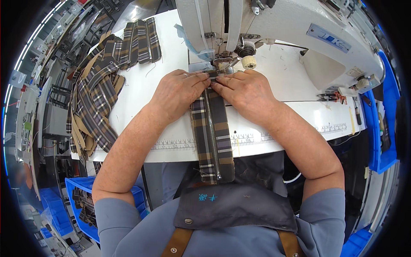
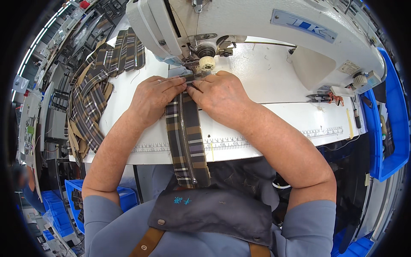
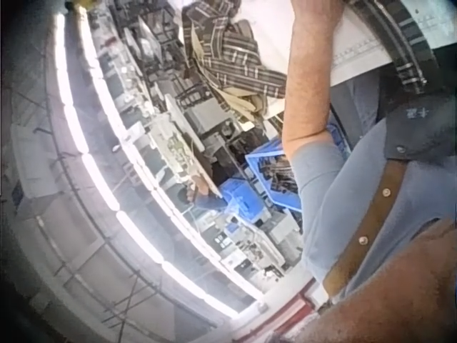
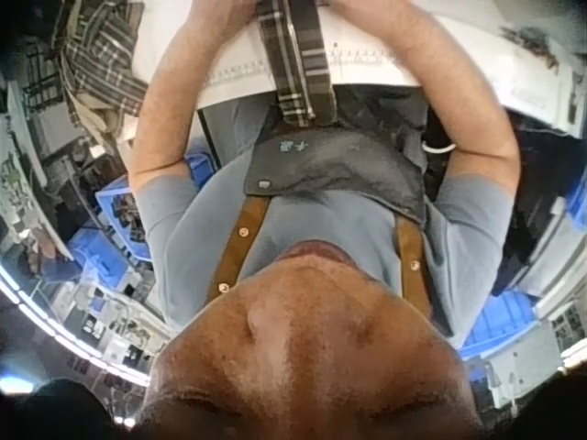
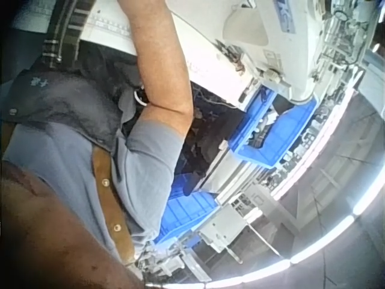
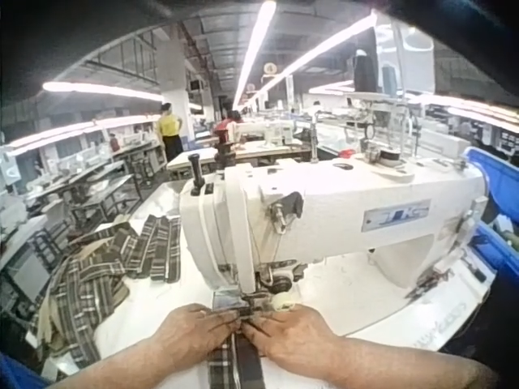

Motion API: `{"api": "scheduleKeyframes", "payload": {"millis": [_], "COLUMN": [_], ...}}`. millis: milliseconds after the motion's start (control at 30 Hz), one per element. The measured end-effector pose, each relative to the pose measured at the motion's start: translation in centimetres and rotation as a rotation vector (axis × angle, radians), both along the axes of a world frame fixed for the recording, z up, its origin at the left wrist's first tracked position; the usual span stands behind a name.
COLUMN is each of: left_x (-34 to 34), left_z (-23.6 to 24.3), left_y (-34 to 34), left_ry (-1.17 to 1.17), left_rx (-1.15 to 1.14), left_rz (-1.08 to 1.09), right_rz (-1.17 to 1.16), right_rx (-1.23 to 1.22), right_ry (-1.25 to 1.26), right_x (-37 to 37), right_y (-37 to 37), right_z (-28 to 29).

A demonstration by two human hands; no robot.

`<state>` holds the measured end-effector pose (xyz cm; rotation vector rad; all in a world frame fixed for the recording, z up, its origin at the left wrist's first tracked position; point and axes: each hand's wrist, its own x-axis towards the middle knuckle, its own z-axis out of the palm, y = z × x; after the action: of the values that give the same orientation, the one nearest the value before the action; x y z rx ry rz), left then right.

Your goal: The worker is using an industrial sewing machine to join pieces of fabric together.

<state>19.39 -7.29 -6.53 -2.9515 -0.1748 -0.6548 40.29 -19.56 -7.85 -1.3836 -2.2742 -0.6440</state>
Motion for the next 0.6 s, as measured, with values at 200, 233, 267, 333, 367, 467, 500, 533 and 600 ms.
{"api": "scheduleKeyframes", "payload": {"millis": [200, 233, 267, 333, 367, 467, 500, 533, 600], "left_x": [0.2, 0.3, 0.3, 0.3, 0.2, -0.1, 0.2, 0.3, 0.2], "left_z": [-0.4, -0.5, -0.5, -0.5, -0.6, -0.2, 0.7, 1.3, 1.3], "left_y": [0.1, 0.2, 0.3, 0.3, 0.4, 0.0, -0.4, -0.7, -1.0], "left_ry": [-0.044, -0.048, -0.049, -0.053, -0.051, -0.011, 0.022, 0.056, 0.091], "left_rx": [-0.029, -0.041, -0.042, -0.035, -0.037, -0.178, -0.194, -0.209, -0.206], "left_rz": [0.042, 0.051, 0.051, 0.042, 0.043, 0.058, 0.054, 0.050, 0.043], "right_rz": [-0.026, -0.038, -0.038, -0.047, -0.046, -0.042, -0.043, -0.045, -0.038], "right_rx": [0.009, 0.005, 0.005, 0.010, 0.007, -0.003, -0.011, -0.019, -0.022], "right_ry": [0.008, 0.019, 0.018, 0.018, 0.020, 0.032, 0.044, 0.056, 0.070], "right_x": [0.1, 0.1, 0.0, -0.1, 0.0, 0.2, 0.4, 0.5, 0.5], "right_y": [0.0, 0.0, 0.1, 0.0, 0.1, 0.0, 0.1, 0.1, 0.2], "right_z": [0.2, 0.1, 0.1, 0.1, 0.0, 0.1, 0.3, 0.4, -0.1]}}
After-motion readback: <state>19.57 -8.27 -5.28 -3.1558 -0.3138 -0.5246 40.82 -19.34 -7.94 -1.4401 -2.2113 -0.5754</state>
